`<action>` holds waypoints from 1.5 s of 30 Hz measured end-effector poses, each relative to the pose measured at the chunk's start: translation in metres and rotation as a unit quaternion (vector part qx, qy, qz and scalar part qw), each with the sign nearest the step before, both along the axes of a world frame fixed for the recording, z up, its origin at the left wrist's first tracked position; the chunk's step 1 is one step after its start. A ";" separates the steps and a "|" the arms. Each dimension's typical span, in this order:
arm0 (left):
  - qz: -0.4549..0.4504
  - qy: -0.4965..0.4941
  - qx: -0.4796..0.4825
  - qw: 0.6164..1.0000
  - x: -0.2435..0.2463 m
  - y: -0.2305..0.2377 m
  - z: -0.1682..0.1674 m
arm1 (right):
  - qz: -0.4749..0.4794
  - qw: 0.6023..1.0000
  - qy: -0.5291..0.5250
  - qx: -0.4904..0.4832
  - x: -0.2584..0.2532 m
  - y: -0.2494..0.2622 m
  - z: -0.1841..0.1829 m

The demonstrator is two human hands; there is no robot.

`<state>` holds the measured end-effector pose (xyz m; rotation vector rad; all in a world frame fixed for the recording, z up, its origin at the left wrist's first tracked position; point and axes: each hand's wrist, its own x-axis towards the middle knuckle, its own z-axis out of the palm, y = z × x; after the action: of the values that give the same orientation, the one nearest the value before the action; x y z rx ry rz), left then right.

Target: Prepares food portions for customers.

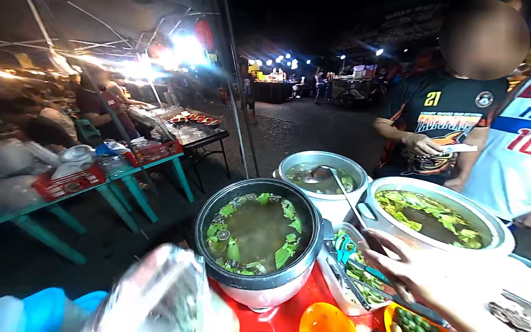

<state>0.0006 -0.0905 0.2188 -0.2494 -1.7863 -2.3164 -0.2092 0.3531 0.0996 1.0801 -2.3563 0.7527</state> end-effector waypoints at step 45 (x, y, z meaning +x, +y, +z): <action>0.191 -0.221 0.088 0.952 -0.230 -0.089 0.043 | -0.074 0.865 -0.447 -0.215 -0.142 -0.304 0.052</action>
<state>-0.2291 -0.1791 0.2621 0.6355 -1.5935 -2.3347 -0.3511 0.0490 0.1515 0.3525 -2.6801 1.9190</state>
